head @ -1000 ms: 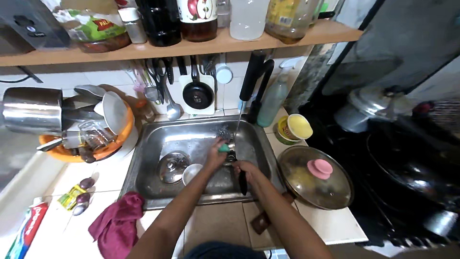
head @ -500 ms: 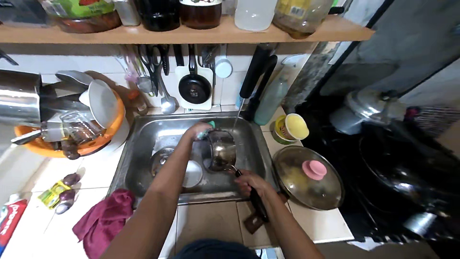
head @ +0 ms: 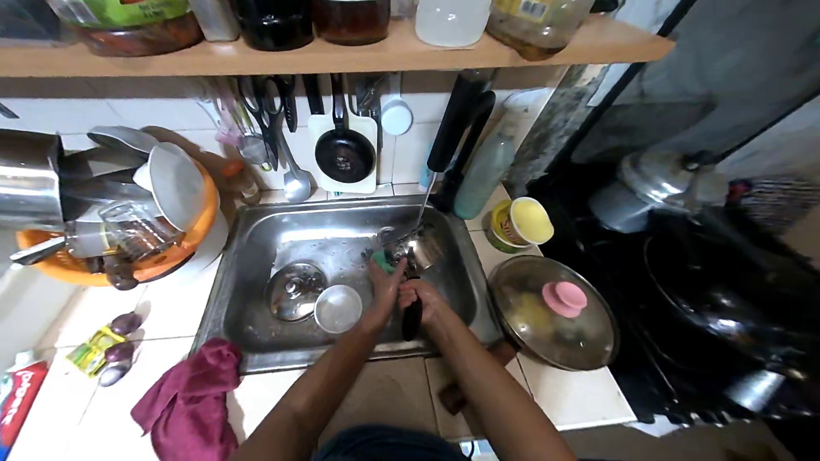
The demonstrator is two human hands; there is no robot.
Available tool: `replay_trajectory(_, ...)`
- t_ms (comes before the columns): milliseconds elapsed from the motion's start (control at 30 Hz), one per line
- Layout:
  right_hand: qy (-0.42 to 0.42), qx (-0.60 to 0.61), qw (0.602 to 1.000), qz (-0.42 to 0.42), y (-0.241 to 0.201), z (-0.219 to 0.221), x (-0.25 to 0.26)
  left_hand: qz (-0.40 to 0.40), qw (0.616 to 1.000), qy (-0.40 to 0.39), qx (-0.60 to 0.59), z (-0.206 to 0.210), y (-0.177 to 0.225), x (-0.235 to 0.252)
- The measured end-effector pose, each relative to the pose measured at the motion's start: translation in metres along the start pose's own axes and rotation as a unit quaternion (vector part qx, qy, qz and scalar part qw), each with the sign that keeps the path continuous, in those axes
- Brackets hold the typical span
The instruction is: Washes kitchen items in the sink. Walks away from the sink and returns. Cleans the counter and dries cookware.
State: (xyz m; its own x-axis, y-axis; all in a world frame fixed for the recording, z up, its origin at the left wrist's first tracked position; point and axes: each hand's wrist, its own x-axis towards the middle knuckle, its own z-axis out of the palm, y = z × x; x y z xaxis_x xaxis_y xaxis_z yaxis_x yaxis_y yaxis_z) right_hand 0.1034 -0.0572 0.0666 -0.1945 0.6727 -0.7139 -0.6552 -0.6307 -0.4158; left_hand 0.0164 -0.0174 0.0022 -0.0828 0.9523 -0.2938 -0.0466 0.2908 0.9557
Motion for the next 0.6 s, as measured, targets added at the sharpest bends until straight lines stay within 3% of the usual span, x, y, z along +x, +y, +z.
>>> replay_trajectory(167,-0.046,-0.005,0.998,0.042,-0.001,-0.019,0.004,0.145,0.978,0.025,0.15,-0.011,0.005,-0.005)
replay_trajectory(267,-0.089,-0.029,0.994,0.056,0.001,-0.033,0.016,0.226,0.947,-0.004,0.23,-0.021,0.013,0.005)
replay_trajectory(433,-0.095,-0.105,0.988,0.066,0.005,-0.049,0.026,0.214,0.875,-0.178,0.396,-0.027,0.051,0.027)
replay_trajectory(533,-0.052,-0.149,0.983,0.096,0.002,-0.045,0.025,0.259,0.827,-0.259,0.426,-0.016,0.066,0.043)
replay_trajectory(600,-0.023,-0.186,0.976,0.11,0.0,-0.044,0.025,0.238,0.82,-0.291,0.431,-0.004,0.074,0.055)
